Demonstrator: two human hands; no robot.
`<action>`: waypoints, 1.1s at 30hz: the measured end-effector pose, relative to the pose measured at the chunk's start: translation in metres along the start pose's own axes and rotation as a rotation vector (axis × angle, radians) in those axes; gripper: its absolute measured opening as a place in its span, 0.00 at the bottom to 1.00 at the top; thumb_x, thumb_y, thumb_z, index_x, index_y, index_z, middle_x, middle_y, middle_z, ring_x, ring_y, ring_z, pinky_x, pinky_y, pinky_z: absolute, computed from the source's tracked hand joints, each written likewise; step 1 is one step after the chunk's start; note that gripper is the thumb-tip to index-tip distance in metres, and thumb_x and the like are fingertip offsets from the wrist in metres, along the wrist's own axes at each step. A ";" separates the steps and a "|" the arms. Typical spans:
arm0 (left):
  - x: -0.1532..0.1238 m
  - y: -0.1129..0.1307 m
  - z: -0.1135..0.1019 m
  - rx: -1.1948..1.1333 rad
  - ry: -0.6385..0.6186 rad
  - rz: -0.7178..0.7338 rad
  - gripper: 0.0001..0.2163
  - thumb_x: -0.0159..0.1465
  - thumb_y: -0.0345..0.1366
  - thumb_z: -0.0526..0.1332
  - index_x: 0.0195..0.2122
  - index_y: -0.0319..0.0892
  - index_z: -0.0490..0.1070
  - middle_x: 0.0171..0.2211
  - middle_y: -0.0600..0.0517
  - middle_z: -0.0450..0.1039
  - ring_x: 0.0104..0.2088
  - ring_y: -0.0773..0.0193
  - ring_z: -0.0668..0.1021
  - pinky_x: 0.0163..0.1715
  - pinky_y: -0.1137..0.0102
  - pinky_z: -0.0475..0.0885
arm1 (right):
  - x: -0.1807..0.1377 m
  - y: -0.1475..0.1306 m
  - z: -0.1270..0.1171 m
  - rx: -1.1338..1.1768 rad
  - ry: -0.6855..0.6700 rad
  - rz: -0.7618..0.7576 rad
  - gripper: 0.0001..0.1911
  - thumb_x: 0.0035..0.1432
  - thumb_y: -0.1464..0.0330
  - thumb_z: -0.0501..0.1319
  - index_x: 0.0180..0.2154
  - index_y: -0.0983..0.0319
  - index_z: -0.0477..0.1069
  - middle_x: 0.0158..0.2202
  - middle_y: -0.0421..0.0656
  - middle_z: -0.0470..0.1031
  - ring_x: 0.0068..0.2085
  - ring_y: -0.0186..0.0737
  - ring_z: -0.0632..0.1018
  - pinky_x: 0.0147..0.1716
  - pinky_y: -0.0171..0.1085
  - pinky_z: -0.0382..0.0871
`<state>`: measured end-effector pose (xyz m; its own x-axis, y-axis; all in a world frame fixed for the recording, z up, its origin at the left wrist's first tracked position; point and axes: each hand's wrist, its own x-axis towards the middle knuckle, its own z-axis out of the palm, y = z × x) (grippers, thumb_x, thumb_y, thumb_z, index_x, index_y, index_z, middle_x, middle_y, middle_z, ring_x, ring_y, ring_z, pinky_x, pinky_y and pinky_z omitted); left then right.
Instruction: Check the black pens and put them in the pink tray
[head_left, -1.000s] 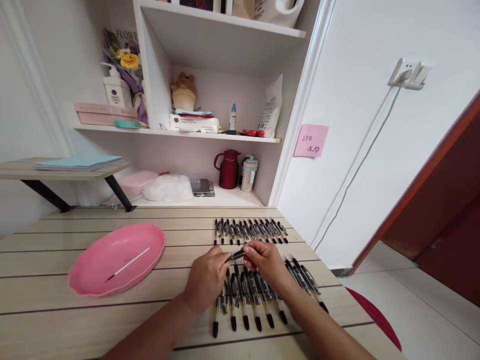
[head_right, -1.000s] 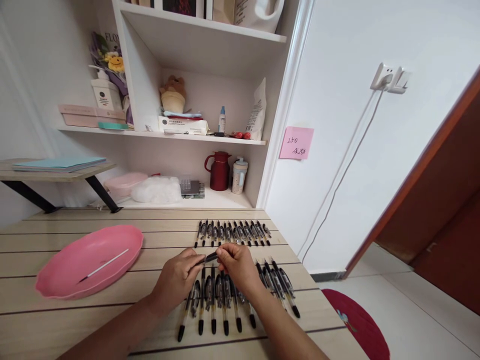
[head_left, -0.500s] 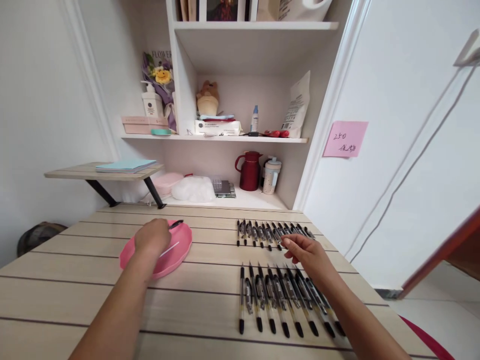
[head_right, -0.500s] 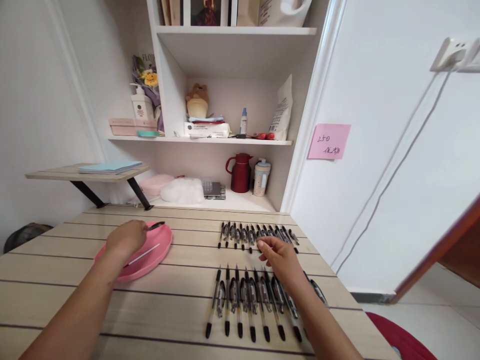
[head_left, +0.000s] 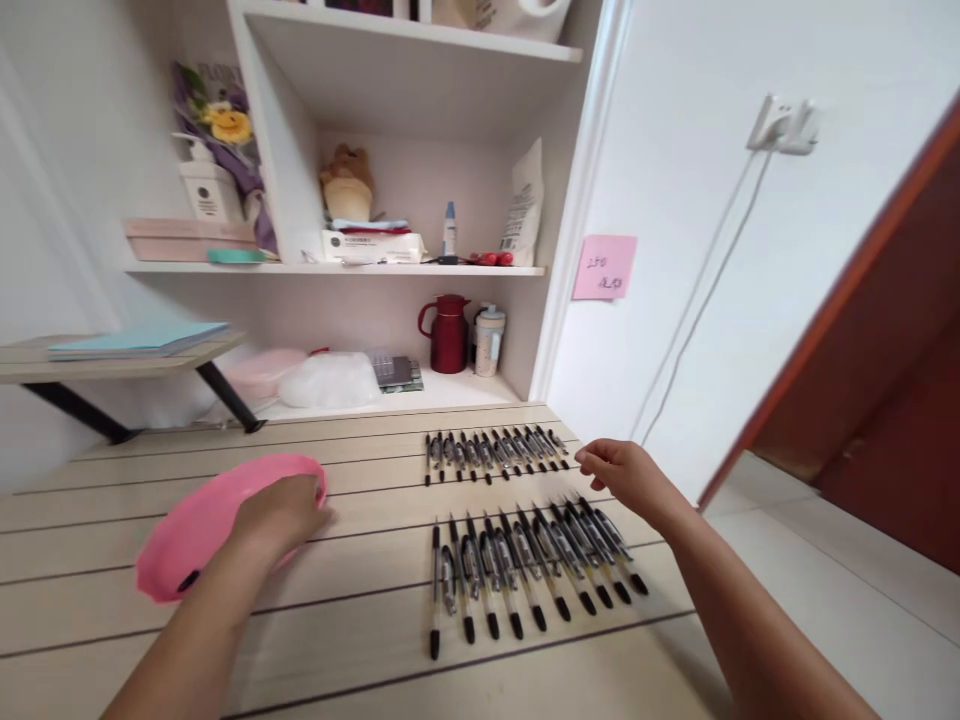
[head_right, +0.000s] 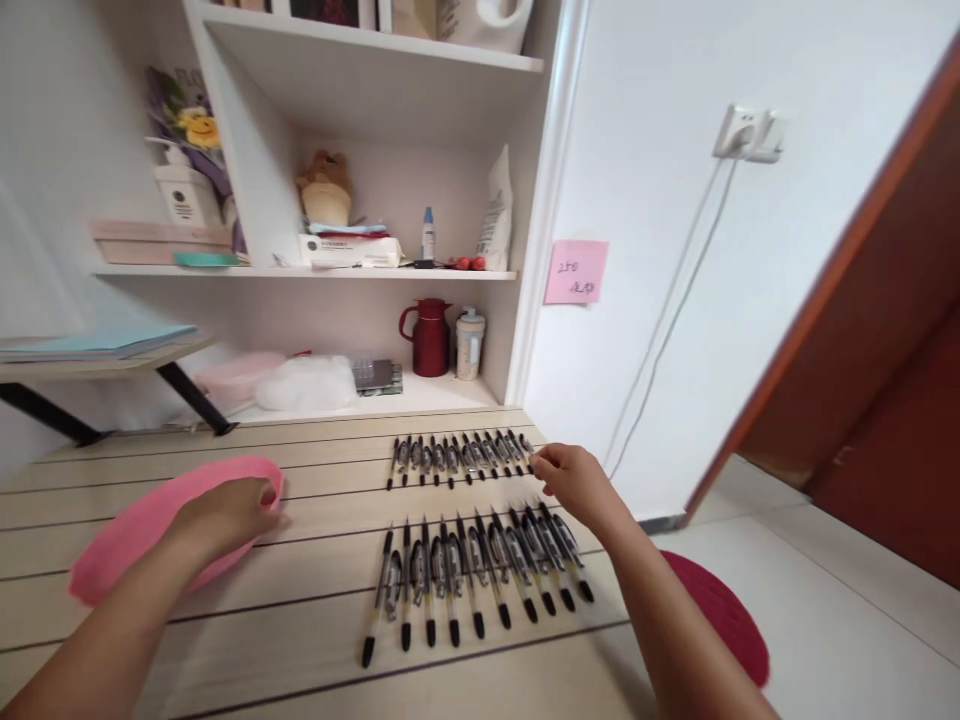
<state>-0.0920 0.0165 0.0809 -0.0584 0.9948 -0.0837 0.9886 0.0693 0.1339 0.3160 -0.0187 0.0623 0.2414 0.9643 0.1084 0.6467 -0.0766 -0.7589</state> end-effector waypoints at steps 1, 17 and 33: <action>0.001 0.003 0.001 0.028 -0.005 0.010 0.06 0.50 0.37 0.53 0.22 0.42 0.66 0.29 0.46 0.73 0.30 0.54 0.73 0.25 0.67 0.60 | -0.004 0.007 -0.006 -0.104 -0.023 0.011 0.14 0.49 0.59 0.54 0.24 0.63 0.69 0.23 0.43 0.72 0.24 0.35 0.72 0.20 0.32 0.58; 0.020 0.002 0.020 0.193 0.205 -0.012 0.13 0.58 0.39 0.44 0.29 0.41 0.65 0.34 0.43 0.73 0.33 0.54 0.73 0.28 0.68 0.61 | -0.066 0.055 -0.013 -0.564 -0.103 0.116 0.13 0.49 0.64 0.52 0.19 0.62 0.67 0.22 0.44 0.72 0.22 0.35 0.69 0.19 0.32 0.48; -0.060 0.154 0.061 -1.310 -0.610 0.263 0.21 0.53 0.45 0.59 0.44 0.38 0.65 0.37 0.43 0.72 0.34 0.61 0.74 0.32 0.69 0.67 | -0.102 0.008 0.043 -0.170 0.008 -0.044 0.10 0.50 0.66 0.52 0.21 0.62 0.64 0.19 0.39 0.69 0.21 0.32 0.67 0.20 0.30 0.50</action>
<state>0.0720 -0.0376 0.0460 0.4948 0.8271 -0.2666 0.1126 0.2432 0.9634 0.2659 -0.1068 0.0173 0.2151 0.9658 0.1448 0.7698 -0.0764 -0.6337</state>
